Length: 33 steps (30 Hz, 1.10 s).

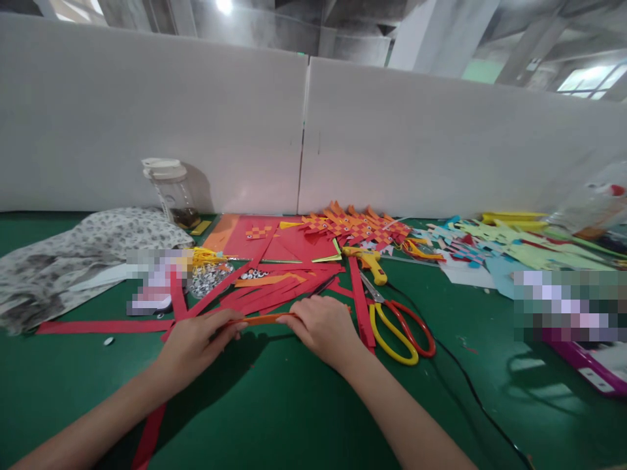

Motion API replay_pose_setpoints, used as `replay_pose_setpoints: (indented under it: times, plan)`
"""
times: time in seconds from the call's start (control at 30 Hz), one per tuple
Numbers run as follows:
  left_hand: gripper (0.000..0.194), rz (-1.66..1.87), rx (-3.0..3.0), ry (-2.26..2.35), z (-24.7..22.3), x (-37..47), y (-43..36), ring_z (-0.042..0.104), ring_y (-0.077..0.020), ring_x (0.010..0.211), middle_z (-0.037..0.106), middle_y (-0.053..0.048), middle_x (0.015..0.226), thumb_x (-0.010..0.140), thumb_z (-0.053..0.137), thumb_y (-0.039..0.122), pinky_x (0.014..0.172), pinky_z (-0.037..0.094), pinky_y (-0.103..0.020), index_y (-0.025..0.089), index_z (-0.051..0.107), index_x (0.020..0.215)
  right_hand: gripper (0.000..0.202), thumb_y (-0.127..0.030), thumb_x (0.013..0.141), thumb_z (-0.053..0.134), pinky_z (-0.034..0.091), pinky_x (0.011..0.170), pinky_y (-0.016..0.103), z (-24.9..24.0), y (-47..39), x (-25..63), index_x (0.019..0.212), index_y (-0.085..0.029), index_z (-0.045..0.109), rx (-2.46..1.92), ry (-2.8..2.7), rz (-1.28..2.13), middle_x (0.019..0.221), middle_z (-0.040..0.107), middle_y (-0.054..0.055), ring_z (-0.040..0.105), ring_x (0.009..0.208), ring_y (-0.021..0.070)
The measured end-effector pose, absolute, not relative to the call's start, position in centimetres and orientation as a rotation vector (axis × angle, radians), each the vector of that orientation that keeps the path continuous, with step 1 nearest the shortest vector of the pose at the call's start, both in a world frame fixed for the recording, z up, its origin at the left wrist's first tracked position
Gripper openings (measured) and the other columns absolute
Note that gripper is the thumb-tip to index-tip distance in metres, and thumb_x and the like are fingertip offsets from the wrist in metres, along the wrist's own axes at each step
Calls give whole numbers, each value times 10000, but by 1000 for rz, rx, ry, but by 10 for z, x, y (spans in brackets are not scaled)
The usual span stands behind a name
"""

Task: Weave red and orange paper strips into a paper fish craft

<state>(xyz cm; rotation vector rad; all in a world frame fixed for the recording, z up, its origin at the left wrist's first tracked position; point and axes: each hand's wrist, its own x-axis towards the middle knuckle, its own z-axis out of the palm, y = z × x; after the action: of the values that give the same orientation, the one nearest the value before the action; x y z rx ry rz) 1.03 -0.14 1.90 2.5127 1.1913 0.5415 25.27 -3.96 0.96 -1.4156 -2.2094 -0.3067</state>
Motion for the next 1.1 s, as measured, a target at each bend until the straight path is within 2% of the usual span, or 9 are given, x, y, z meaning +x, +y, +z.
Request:
replay_pose_setpoints:
  times: [0.2,0.3,0.4,0.5,0.6,0.7,0.83,0.97,1.1]
  plan:
    - [263,549,2336,1254,23,6,6,613,-135,585,668,14,720,919,391,391,518,399,-212,225,588,870,488,-418,971,334,289,573,265,12,-34,266,653,-181,619,-1515,-2141,-269,566,618,33,555,565,146]
    - [281,585,2257,1217,23,4,8,581,-115,523,657,13,709,913,387,408,515,417,-211,213,583,863,463,-504,929,393,314,579,254,10,-32,275,703,-184,640,-1546,-2070,-195,631,643,39,582,626,159]
    - [307,673,2102,1205,25,1,11,551,-99,476,641,18,691,899,396,440,502,433,-210,206,585,959,490,-581,887,409,313,532,250,8,-29,289,714,-190,645,-1670,-1886,-152,603,616,28,562,577,160]
    - [359,726,1926,1166,27,0,14,541,-99,476,625,17,674,877,439,451,501,452,-216,196,567,1095,487,-544,915,371,327,499,248,8,-27,297,713,-194,643,-1677,-1747,18,539,576,8,535,510,150]
    - [375,732,1738,1112,27,0,16,547,-107,516,610,8,666,853,500,456,497,460,-216,182,581,1095,378,-521,877,469,435,585,265,9,-27,294,838,-186,639,-1535,-1647,229,701,655,37,598,623,172]
    - [356,745,1546,1058,27,0,17,543,-109,531,594,14,633,821,557,450,475,456,-209,177,600,1045,373,-505,766,633,500,695,321,12,-28,289,974,-195,619,-1437,-1574,364,939,672,79,628,798,214]
    - [329,737,1417,1053,29,2,17,505,-86,458,582,28,579,794,586,445,447,428,-202,163,608,963,284,-451,725,691,499,769,355,12,-28,287,854,-206,626,-1322,-1484,498,1044,651,82,597,984,246]
    - [336,701,1498,1105,32,4,14,569,-96,513,634,7,628,771,619,456,432,387,-181,180,609,963,286,-463,704,707,495,680,314,9,-27,285,726,-198,603,-1277,-1281,685,781,661,37,620,763,199]
    - [308,753,1517,1109,34,6,10,657,-148,733,680,-17,749,715,695,424,554,482,-196,183,612,888,358,-511,642,734,469,578,281,10,-28,279,627,-196,562,-1281,-1145,846,611,607,2,575,593,158]
